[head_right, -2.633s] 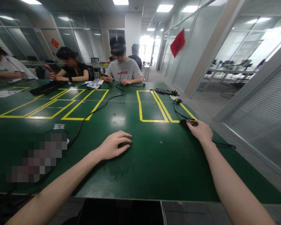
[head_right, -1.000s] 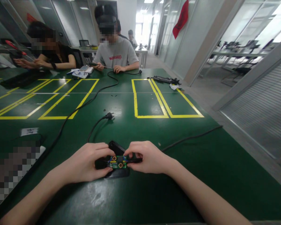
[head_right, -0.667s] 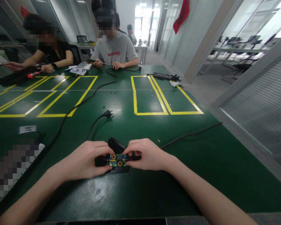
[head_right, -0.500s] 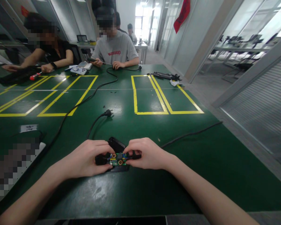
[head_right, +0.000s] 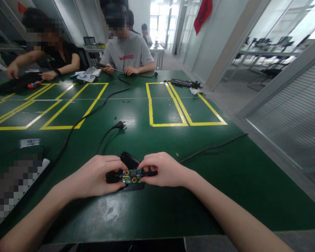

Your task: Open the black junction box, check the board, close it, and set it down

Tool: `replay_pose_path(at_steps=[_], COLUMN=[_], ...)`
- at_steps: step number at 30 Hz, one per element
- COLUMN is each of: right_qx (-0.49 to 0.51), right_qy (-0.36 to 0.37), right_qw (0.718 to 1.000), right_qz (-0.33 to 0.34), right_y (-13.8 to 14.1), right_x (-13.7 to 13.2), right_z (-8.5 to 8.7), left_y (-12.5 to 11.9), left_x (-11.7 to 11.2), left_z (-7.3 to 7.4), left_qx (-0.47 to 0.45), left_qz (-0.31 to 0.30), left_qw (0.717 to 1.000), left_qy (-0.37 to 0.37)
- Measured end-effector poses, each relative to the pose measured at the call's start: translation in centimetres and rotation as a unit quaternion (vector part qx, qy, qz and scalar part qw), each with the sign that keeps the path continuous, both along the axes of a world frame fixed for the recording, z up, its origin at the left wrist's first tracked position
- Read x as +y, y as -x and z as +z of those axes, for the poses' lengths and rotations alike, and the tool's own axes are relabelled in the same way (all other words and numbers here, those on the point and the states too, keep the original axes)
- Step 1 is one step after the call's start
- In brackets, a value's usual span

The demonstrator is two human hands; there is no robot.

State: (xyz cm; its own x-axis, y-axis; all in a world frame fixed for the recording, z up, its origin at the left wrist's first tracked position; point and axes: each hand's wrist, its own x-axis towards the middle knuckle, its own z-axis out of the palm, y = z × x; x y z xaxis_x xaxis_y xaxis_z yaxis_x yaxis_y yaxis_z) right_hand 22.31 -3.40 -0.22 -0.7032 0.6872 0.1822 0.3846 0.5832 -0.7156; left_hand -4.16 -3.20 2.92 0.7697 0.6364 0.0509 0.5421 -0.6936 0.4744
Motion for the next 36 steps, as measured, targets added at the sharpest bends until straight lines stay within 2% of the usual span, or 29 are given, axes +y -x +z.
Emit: replay_pose_path(at_steps=[10,20,28,31,36], right_qx=[0.037,0.04,0.033,0.02,0.033], right_qy=[0.064,0.04,0.107,0.11,0.141], right_qw=[0.997,0.998,0.994,0.994,0.99], right_qz=[0.017,0.025,-0.009,-0.008,0.006], right_y=[0.0,0.2,-0.2,-0.4,-0.5], right_x=[-0.2,-0.1,-0.2,-0.1,0.1], right_z=[0.1,-0.2,0.4,0.7,0.4], left_y=[0.0,0.0,0.8,0.6,0.1], left_x=[-0.4,-0.3,0.2,0.3,0.2], left_z=[0.9,1.1,1.5,1.4,1.3], left_qx=[-0.011,0.027,0.048,0.057,0.074], left_qz=[-0.011,-0.003,0.019,0.022,0.03], left_qw=[0.998,0.995,0.982,0.984,0.991], left_qy=[0.066,0.094,0.183,0.17,0.106])
